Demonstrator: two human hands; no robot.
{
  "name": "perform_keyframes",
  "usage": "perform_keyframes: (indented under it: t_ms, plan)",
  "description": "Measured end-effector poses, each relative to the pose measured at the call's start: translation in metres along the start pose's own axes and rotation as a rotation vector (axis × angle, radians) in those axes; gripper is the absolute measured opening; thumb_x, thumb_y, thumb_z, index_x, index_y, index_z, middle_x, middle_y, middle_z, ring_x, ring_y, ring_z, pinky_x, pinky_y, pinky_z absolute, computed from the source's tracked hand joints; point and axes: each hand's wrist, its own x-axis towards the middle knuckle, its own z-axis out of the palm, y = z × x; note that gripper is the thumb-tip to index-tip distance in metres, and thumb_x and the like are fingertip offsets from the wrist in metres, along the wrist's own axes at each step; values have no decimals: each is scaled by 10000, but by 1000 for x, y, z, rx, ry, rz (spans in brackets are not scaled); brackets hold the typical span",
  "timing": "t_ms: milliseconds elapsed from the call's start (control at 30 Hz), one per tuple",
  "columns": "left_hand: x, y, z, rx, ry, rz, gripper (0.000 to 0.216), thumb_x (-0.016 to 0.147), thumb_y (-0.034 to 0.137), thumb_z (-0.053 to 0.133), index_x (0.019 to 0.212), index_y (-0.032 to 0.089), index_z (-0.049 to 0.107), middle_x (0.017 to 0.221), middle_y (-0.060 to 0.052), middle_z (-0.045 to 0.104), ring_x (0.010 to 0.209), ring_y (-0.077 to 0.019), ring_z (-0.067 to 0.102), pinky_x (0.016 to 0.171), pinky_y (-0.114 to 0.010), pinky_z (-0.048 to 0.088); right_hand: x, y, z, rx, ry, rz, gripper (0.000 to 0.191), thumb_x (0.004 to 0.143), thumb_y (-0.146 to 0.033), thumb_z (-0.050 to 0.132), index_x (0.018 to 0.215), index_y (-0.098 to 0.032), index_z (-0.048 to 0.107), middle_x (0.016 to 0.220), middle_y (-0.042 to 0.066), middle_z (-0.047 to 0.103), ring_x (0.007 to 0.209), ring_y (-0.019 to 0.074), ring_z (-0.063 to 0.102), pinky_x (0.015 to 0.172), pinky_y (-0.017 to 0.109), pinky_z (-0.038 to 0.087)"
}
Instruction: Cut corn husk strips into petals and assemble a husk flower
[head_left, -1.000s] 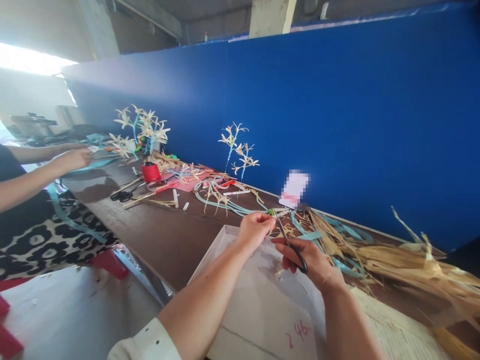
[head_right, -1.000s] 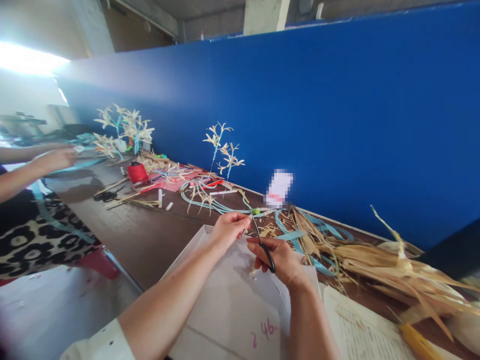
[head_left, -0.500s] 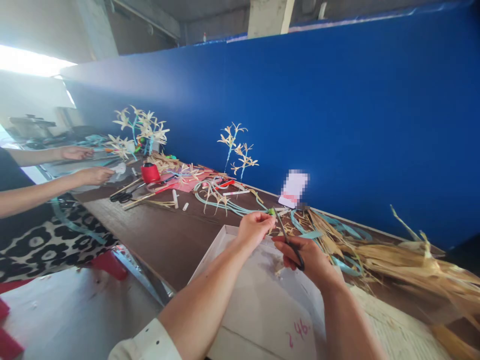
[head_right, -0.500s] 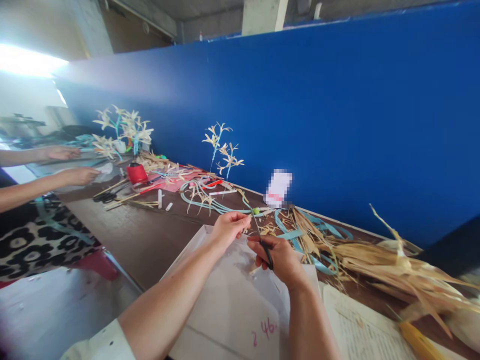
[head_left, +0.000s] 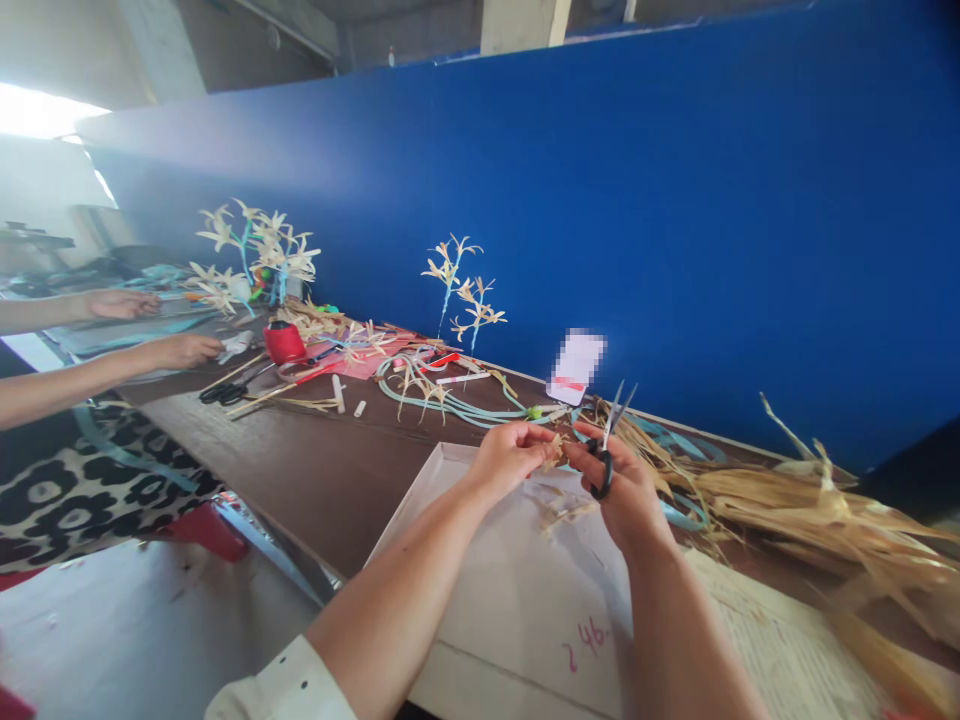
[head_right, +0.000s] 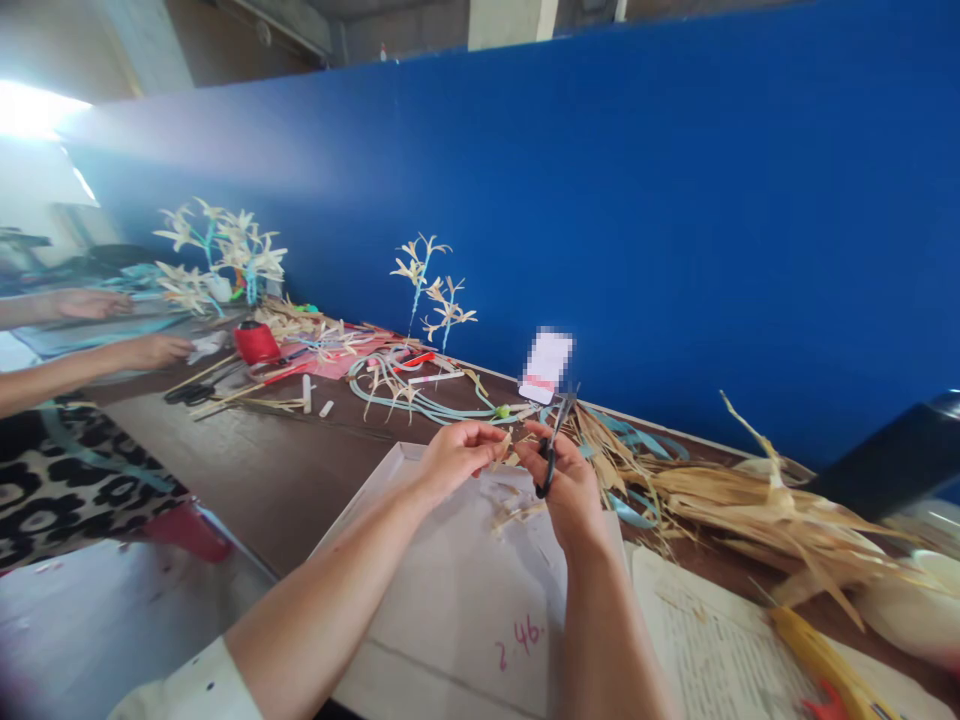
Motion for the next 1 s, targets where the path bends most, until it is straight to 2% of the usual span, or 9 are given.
perform_keyframes:
  t_ms: [167, 500, 700, 833, 1000]
  plan:
    - [-3, 1, 1, 44, -32, 71, 407, 696, 285, 658, 1064, 130, 581, 597, 19, 561, 508, -67, 464, 485, -176, 342, -1, 0, 2, -42, -31, 22, 442, 653, -327, 732, 1070, -239, 612, 753, 2, 588, 521, 84, 417, 473, 237, 283]
    - [0, -6, 3, 99, -95, 28, 364, 671, 387, 670, 917, 121, 641, 760, -52, 644, 645, -110, 556, 574, -203, 396, 1, 2, 1, -10, -29, -30, 465, 649, -326, 728, 1088, -243, 600, 735, -16, 553, 493, 72, 375, 462, 238, 265]
    - [-3, -7, -1, 227, -110, 3, 311, 709, 436, 604, 794, 144, 670, 711, -22, 643, 549, -78, 482, 525, -201, 357, 2, 5, -3, 49, 40, -52, 430, 639, -346, 734, 1045, -256, 627, 719, -23, 532, 539, 86, 389, 477, 238, 279]
    - [-6, -5, 2, 184, -133, 5, 315, 710, 435, 600, 791, 138, 663, 707, -18, 635, 543, -73, 468, 514, -197, 346, 3, 5, -3, 63, 61, -43, 417, 644, -378, 732, 1032, -257, 633, 707, -23, 528, 559, 99, 412, 473, 239, 274]
    - [-8, -3, 6, 156, -110, 33, 316, 681, 435, 640, 772, 133, 659, 646, -1, 602, 554, -74, 469, 541, -197, 355, 1, 5, 1, 49, 22, -15, 419, 653, -374, 729, 1037, -242, 627, 668, -28, 525, 525, 92, 384, 478, 241, 266]
